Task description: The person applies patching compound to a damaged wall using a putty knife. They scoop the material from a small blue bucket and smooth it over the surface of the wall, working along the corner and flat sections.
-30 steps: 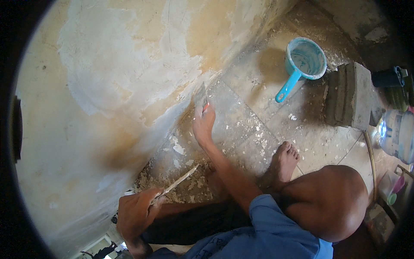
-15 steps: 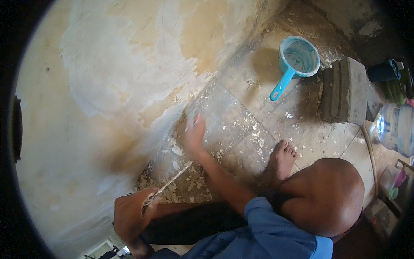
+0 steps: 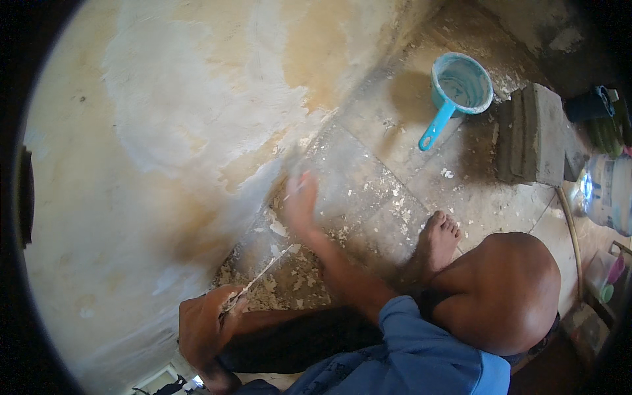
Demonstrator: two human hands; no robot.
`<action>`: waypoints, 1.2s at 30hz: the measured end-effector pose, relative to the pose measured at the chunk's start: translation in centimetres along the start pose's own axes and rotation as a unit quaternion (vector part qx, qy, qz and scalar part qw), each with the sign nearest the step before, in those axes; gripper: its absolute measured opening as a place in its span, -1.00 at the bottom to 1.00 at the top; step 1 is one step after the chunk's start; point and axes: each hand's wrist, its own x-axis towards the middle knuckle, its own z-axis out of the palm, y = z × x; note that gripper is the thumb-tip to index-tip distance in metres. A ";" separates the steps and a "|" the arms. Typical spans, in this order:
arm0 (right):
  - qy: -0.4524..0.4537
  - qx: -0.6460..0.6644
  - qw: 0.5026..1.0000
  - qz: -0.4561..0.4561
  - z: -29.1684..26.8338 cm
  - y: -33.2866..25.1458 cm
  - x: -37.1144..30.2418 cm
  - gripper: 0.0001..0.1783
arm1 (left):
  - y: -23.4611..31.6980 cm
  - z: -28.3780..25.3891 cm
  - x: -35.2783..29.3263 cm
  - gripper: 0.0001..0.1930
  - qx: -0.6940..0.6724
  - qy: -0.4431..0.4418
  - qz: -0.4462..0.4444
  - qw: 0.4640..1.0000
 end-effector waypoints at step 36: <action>-0.235 0.355 0.905 -0.008 -6.4 -16.7 4.8 -0.51 | -1.5 -0.8 3.3 -0.79 -0.460 0.001 -0.103 0.882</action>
